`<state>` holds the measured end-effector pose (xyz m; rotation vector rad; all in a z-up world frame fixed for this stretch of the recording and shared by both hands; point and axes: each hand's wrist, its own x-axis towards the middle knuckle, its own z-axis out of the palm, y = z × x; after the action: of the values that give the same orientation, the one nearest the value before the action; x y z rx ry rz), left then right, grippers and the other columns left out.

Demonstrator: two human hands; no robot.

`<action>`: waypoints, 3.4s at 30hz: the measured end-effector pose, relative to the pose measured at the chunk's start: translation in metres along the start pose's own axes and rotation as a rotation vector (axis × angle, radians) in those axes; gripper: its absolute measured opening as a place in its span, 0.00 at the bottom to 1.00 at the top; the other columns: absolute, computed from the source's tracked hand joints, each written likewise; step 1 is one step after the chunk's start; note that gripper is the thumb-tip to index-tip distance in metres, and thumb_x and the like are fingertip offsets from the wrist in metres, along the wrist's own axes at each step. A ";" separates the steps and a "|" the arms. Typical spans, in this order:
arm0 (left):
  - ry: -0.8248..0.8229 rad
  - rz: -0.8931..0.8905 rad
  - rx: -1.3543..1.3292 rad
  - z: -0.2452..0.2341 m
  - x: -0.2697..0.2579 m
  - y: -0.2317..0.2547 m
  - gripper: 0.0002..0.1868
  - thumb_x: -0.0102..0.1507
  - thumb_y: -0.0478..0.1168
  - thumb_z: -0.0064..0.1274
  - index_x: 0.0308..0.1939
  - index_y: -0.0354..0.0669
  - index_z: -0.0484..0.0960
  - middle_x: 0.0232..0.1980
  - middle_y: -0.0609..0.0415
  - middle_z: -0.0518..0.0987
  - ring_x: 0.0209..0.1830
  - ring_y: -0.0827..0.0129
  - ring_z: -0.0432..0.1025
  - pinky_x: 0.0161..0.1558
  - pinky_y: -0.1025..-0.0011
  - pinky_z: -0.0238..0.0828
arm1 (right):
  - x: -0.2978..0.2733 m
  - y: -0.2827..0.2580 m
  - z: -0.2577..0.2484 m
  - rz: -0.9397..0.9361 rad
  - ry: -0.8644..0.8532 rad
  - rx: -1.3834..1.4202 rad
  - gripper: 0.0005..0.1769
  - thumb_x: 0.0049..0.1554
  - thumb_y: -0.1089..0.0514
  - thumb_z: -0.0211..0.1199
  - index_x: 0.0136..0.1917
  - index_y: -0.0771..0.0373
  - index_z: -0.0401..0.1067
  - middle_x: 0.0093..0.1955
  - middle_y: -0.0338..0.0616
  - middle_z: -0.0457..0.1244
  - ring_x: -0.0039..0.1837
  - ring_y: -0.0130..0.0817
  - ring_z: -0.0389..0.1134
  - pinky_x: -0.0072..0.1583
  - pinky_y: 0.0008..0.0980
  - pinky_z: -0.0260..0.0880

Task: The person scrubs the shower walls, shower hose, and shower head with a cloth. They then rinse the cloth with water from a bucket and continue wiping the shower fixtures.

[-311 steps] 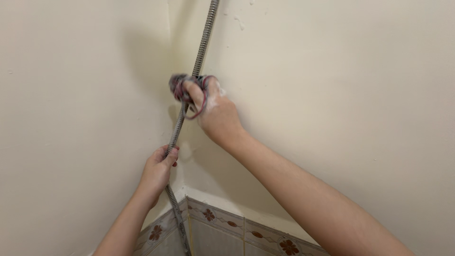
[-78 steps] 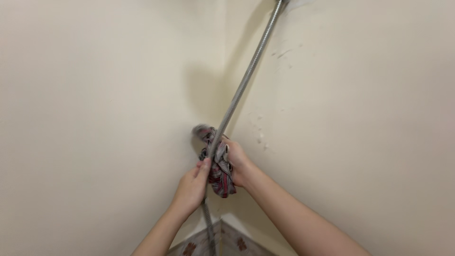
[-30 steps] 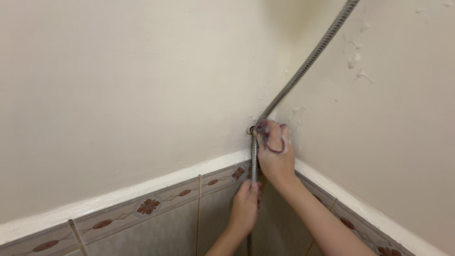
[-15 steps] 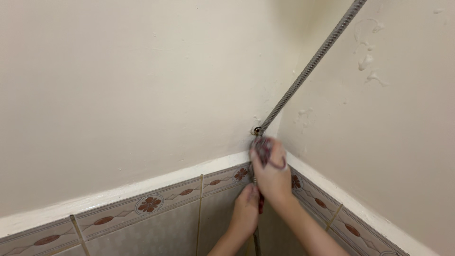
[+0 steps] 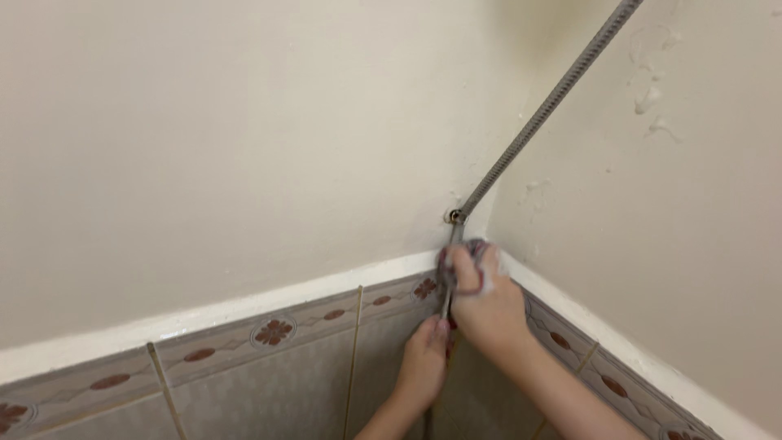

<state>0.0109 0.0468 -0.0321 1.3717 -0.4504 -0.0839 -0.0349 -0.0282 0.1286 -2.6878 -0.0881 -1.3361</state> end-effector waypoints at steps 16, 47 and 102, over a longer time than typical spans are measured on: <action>-0.022 -0.092 -0.224 0.001 -0.001 -0.012 0.18 0.72 0.50 0.40 0.44 0.41 0.79 0.26 0.61 0.68 0.23 0.77 0.61 0.26 0.75 0.58 | 0.001 0.003 0.000 0.161 0.014 0.121 0.22 0.56 0.64 0.57 0.63 0.52 0.65 0.57 0.59 0.63 0.51 0.65 0.68 0.50 0.57 0.69; 0.151 -0.172 -0.030 -0.078 -0.067 -0.063 0.19 0.67 0.45 0.48 0.48 0.31 0.85 0.46 0.49 0.87 0.47 0.66 0.79 0.52 0.69 0.75 | -0.205 0.056 0.114 1.097 -0.735 1.942 0.42 0.37 0.47 0.69 0.63 0.63 0.69 0.44 0.51 0.72 0.38 0.40 0.73 0.40 0.38 0.76; 0.118 -0.912 0.477 -0.032 -0.141 -0.114 0.28 0.71 0.59 0.35 0.59 0.40 0.73 0.44 0.42 0.84 0.47 0.54 0.79 0.52 0.63 0.72 | -0.400 -0.015 0.182 1.372 -0.448 1.038 0.29 0.63 0.56 0.54 0.74 0.63 0.54 0.62 0.46 0.66 0.61 0.38 0.68 0.60 0.33 0.69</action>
<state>-0.0829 0.0969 -0.1824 1.9517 0.3093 -0.6707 -0.1345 0.0178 -0.2976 -1.4119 0.6700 -0.1113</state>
